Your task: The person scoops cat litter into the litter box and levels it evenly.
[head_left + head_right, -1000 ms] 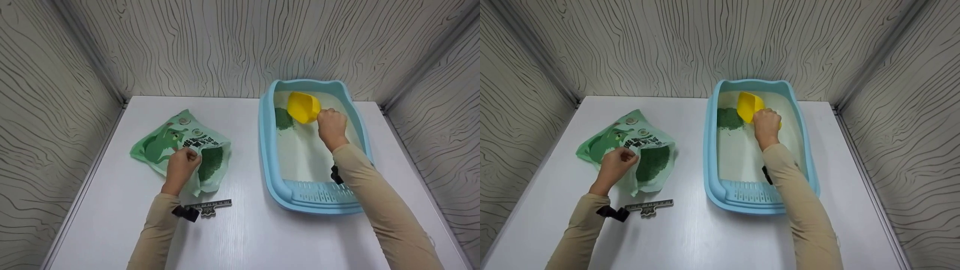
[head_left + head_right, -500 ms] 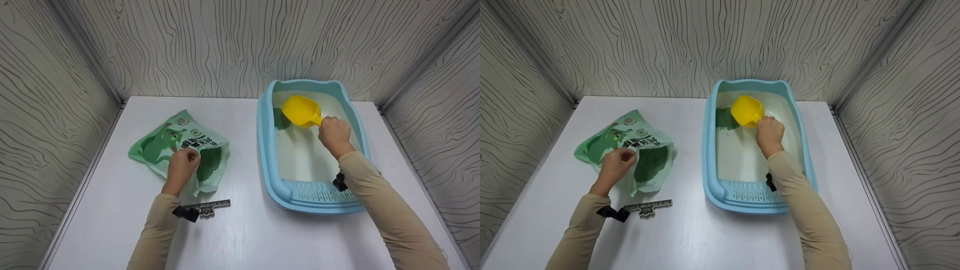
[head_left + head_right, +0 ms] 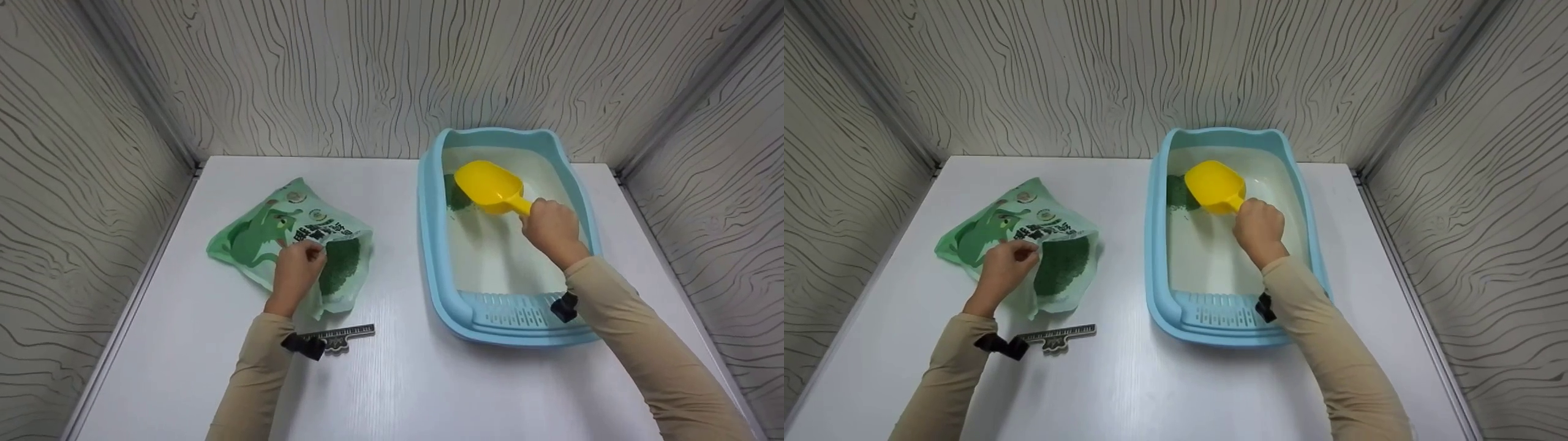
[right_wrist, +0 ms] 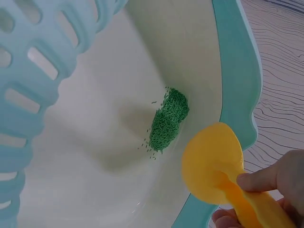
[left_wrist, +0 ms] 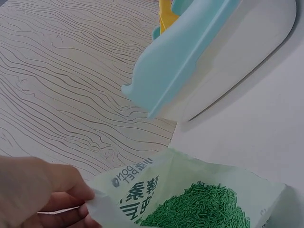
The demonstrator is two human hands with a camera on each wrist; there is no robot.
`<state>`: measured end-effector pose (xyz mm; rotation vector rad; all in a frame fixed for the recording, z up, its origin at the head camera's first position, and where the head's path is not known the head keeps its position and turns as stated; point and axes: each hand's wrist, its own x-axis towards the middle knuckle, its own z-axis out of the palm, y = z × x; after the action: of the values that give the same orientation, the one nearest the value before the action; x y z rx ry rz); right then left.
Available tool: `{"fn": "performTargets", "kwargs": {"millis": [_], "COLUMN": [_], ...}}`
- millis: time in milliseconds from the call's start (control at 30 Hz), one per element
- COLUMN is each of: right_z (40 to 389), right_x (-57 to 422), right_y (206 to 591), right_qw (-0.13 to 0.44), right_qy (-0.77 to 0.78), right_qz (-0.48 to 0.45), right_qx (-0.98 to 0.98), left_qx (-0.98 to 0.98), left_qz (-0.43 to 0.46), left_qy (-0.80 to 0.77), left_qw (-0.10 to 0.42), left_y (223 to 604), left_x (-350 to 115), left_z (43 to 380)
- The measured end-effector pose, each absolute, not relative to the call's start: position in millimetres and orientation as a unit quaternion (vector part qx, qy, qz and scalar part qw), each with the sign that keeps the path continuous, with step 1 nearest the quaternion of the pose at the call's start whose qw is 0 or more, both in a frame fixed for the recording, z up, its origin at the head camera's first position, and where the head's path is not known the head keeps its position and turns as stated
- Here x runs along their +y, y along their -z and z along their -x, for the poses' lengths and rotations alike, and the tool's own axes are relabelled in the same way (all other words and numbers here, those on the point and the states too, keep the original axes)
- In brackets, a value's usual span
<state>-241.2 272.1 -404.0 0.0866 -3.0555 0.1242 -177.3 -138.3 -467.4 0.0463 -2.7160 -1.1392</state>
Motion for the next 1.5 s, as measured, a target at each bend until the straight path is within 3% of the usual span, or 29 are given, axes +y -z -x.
{"fn": "performTargets", "kwargs": {"millis": [467,967,1500], "right_z": [221,193,174], "right_x": [270,269,276], "right_y": [387,359,336], "right_qw": [0.003,-0.001,0.002], "right_qy": [-0.087,-0.103,-0.113], "right_qz": [-0.031,-0.076,-0.052], "right_qx": [-0.996,-0.992,-0.992], "left_qx": [-0.919,-0.911,-0.910], "left_qz": [-0.035,-0.022,-0.011], "left_qy": [0.386,0.403,0.403], "left_qw": [0.077,0.087,0.096], "left_y": [465,467,467], "left_x": [-137,-139,-142], "left_z": [179,181,181]}}
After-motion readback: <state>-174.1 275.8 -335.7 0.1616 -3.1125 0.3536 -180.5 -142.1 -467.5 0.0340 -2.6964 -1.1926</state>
